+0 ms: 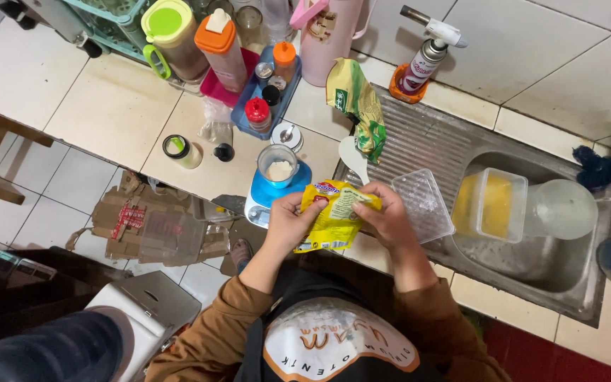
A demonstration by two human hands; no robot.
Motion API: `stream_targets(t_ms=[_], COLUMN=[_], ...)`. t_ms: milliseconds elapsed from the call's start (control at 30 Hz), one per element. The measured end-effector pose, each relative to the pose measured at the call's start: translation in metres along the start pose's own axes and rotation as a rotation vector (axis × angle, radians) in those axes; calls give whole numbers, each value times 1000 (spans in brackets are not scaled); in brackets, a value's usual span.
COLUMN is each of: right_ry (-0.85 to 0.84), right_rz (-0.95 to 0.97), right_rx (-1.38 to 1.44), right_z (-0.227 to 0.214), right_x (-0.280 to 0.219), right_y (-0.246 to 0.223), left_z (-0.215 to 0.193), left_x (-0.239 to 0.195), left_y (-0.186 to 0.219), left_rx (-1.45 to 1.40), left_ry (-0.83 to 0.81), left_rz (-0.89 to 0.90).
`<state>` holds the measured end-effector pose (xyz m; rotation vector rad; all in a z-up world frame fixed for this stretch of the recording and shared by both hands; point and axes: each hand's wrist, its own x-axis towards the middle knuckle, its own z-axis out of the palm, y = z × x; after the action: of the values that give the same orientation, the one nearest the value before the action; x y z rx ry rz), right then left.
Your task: The person retrieves a packet of powder from a storage container and places it on the counter. They then use a scoop to transfer white powder from a jar into a blender jar placed on a digital scale. The person adds more powder from a yellow packet into the blender jar while monitoring the scale.
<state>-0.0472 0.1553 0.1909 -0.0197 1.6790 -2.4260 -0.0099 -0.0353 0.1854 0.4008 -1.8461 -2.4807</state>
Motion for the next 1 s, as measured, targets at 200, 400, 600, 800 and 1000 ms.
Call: stream_targets(t_ms=[200,400,600,800,1000], right_ry=[-456,-510,-506,-498,-50], right_rz=[-297,-428,-493,-488,-194], right_rx=[-551,-641,-579,-687,-319], right_z=[18,33,37,41,31], right_x=[7,3,0,-5,-16], right_y=[-67,-76,-56,-57,-22], left_z=[3,-10,-2,-1,6], left_x=[-12,-14,-25,-22,-5], left_y=[-6,-9,16,-19,-16], left_rx=[277,410,427,494,322], left_ry=[-47,-111,-360,-171,57], left_rz=[226,377,320,313,278])
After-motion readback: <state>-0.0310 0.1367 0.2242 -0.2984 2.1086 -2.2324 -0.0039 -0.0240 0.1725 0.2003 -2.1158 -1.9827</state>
